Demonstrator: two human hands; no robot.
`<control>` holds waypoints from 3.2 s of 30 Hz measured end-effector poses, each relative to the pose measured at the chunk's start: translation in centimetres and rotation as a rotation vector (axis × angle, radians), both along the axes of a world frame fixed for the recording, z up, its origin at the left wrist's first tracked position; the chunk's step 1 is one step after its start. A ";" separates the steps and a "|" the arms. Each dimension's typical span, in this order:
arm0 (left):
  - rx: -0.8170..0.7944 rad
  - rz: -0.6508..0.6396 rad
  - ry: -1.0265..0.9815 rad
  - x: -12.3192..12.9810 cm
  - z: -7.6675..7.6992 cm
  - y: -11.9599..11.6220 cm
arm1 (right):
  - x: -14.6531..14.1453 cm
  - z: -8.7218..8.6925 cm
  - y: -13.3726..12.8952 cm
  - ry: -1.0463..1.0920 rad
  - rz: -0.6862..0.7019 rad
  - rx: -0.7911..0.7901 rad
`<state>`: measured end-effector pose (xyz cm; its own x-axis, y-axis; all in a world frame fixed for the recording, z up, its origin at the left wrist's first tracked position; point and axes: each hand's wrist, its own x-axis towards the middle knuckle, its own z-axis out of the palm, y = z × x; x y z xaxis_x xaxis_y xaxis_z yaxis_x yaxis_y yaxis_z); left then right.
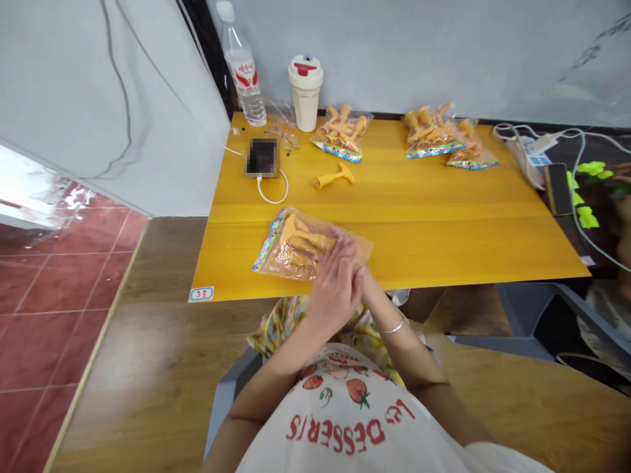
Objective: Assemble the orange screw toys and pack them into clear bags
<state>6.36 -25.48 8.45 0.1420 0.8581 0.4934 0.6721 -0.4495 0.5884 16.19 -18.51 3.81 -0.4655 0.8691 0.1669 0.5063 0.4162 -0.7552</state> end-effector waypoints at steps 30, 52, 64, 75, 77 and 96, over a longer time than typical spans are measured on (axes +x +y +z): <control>-0.031 -0.029 0.322 1.4 -3.7 1.6 | 7.6 6.3 11.4 -0.193 -0.413 0.371; -0.041 0.031 -0.226 0.6 -1.2 2.2 | 9.0 1.6 -6.1 0.873 -0.715 -0.221; 0.070 -0.096 -0.138 2.0 1.2 0.5 | 2.7 1.9 -4.7 0.645 -0.179 -0.232; -0.013 -0.069 -0.057 -2.1 1.8 2.7 | 7.2 4.7 -4.7 0.083 0.111 -0.157; -0.042 -0.035 0.072 -3.4 1.3 4.4 | 7.7 4.7 -5.3 0.043 0.119 -0.177; -0.064 0.002 0.466 -3.2 -1.6 6.7 | 2.8 -1.0 -12.3 0.689 -0.302 -0.757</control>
<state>3.14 -18.83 6.84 0.3340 0.8854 0.3232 0.8723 -0.4203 0.2499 19.03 -30.81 2.79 -0.2244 0.9206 -0.3197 -0.1253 -0.3526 -0.9274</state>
